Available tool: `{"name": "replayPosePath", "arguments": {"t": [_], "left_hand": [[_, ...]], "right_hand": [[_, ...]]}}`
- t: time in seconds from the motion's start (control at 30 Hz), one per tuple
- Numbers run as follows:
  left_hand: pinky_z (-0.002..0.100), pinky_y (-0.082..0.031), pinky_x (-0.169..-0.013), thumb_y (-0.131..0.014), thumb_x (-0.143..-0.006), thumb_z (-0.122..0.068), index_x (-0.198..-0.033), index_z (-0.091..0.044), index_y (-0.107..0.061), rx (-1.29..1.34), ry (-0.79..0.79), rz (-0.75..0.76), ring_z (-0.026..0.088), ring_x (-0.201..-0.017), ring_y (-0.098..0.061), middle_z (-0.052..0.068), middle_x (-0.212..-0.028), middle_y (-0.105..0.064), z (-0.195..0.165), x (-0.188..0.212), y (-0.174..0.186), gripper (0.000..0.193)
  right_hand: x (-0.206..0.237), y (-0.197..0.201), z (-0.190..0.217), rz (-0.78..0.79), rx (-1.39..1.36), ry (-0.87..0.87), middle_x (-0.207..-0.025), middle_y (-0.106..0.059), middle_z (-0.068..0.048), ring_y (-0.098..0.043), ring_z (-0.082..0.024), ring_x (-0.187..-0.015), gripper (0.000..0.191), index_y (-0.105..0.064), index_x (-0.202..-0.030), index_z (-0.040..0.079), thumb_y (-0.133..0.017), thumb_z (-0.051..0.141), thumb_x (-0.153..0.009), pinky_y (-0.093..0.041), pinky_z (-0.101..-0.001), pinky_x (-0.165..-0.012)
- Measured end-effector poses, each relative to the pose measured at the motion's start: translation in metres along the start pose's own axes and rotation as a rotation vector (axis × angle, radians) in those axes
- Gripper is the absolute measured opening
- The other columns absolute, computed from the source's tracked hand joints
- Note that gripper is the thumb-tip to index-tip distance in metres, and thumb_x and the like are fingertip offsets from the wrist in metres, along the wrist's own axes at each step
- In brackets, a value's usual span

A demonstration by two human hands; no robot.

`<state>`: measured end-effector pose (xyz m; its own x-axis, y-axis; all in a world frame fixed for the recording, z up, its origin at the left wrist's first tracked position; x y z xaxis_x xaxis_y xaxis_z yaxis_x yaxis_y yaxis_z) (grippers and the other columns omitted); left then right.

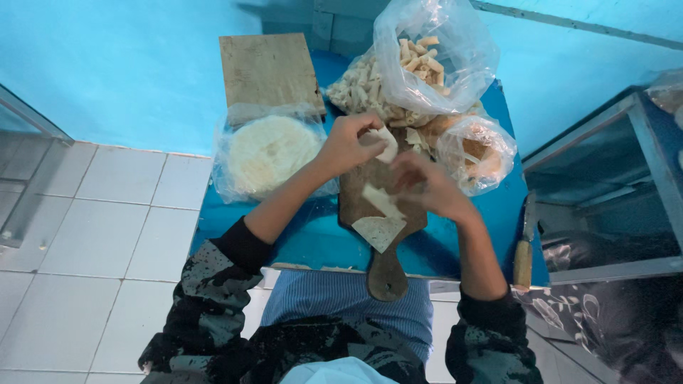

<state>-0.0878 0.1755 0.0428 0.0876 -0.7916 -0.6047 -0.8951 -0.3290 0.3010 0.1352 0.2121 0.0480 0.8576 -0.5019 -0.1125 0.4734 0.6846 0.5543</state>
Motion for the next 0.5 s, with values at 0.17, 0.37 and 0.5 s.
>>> {"name": "replayPosePath", "arguments": {"t": [0.17, 0.37, 0.5], "left_hand": [[0.030, -0.052, -0.068, -0.078, -0.081, -0.014, -0.100, -0.002, -0.064, 0.163, -0.038, 0.280, 0.009, -0.077, -0.062, 0.006, -0.083, -0.068, -0.009, 0.004, -0.013, 0.026], [0.032, -0.053, -0.064, -0.077, -0.082, -0.015, -0.098, -0.004, -0.066, 0.142, 0.027, 0.434, 0.014, -0.071, -0.067, 0.008, -0.078, -0.070, -0.018, 0.011, -0.021, 0.023], [0.036, -0.054, -0.068, -0.076, -0.086, -0.013, -0.094, -0.007, -0.067, -0.066, 0.028, 0.244, 0.023, -0.075, -0.072, 0.009, -0.079, -0.071, -0.009, 0.007, -0.023, 0.014]], "right_hand": [[-0.001, 0.018, 0.014, -0.322, -0.173, 0.204, -0.134, -0.059, -0.002, -0.060, -0.015, -0.125, 0.064, -0.044, -0.137, 0.014, -0.075, -0.008, -0.085, -0.054, -0.0298, -0.098], [-0.004, 0.017, 0.001, -0.199, -0.245, -0.087, -0.108, -0.066, -0.003, -0.062, -0.010, -0.096, 0.068, -0.051, -0.141, 0.015, -0.076, -0.010, -0.083, -0.053, -0.0266, -0.080], [-0.010, 0.023, -0.013, -0.480, 0.103, -0.025, -0.096, -0.068, -0.002, -0.063, -0.010, -0.086, 0.053, -0.059, -0.129, 0.012, -0.081, -0.008, -0.084, -0.053, -0.0300, -0.072]]}}
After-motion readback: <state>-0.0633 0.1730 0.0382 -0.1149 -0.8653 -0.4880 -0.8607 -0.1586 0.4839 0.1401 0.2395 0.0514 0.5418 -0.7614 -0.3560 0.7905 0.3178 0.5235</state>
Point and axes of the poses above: each hand's wrist, its own x-axis away from the middle knuckle, its own y-axis out of the back of the hand, z = x × y, the point moved 3 cm from there along -x, towards the middle knuckle
